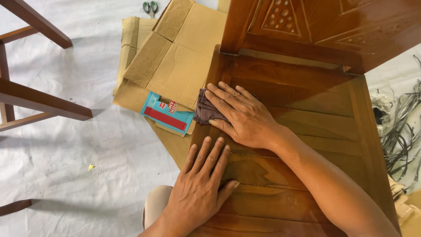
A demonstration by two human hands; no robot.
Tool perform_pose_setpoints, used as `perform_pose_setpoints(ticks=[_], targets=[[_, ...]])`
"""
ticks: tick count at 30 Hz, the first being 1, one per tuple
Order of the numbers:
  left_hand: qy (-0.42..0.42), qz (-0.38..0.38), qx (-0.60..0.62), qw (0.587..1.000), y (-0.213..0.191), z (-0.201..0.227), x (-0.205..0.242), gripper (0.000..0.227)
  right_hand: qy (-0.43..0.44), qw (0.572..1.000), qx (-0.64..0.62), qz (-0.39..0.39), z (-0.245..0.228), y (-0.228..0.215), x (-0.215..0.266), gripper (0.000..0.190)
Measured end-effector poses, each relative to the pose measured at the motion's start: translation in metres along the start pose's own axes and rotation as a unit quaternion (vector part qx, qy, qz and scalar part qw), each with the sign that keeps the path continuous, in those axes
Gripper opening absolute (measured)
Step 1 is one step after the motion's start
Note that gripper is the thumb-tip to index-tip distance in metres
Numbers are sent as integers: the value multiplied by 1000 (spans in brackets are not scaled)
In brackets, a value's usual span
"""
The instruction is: Polish a wooden chair and wrap its legs for protection.
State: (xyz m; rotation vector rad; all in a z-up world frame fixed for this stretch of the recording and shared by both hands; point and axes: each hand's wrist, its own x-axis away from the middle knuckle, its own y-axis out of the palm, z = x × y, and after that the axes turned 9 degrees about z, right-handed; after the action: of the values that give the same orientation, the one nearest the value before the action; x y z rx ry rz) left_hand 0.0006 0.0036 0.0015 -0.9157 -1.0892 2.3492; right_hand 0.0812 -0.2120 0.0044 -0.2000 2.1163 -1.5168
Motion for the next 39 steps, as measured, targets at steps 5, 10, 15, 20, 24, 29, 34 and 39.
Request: perform_pose_setpoints(ticks=[5, 10, 15, 20, 24, 29, 34, 39], targets=[[-8, 5, 5, 1000, -1, -2, -1, 69, 48, 998, 39, -7, 54, 6, -3, 68], [-9, 8, 14, 1000, -1, -1, -1, 66, 197, 975, 101, -3, 107, -1, 15, 74], [-3, 22, 9, 1000, 0, 1, -3, 68, 227, 970, 86, 7, 86, 1, 16, 76], [14, 11, -14, 1000, 4, 2, -7, 71, 150, 987, 49, -21, 57, -4, 9, 73], [21, 13, -17, 1000, 10, -1, -13, 70, 194, 979, 53, -26, 90, -6, 21, 74], [54, 9, -26, 998, 32, -5, -40, 70, 269, 960, 72, -16, 138, -33, 76, 74], [72, -3, -18, 997, 71, 0, -87, 68, 340, 934, 110, 8, 151, -63, 148, 71], [69, -16, 2, 997, 103, 14, -131, 69, 360, 917, 152, 85, 151, -77, 210, 67]])
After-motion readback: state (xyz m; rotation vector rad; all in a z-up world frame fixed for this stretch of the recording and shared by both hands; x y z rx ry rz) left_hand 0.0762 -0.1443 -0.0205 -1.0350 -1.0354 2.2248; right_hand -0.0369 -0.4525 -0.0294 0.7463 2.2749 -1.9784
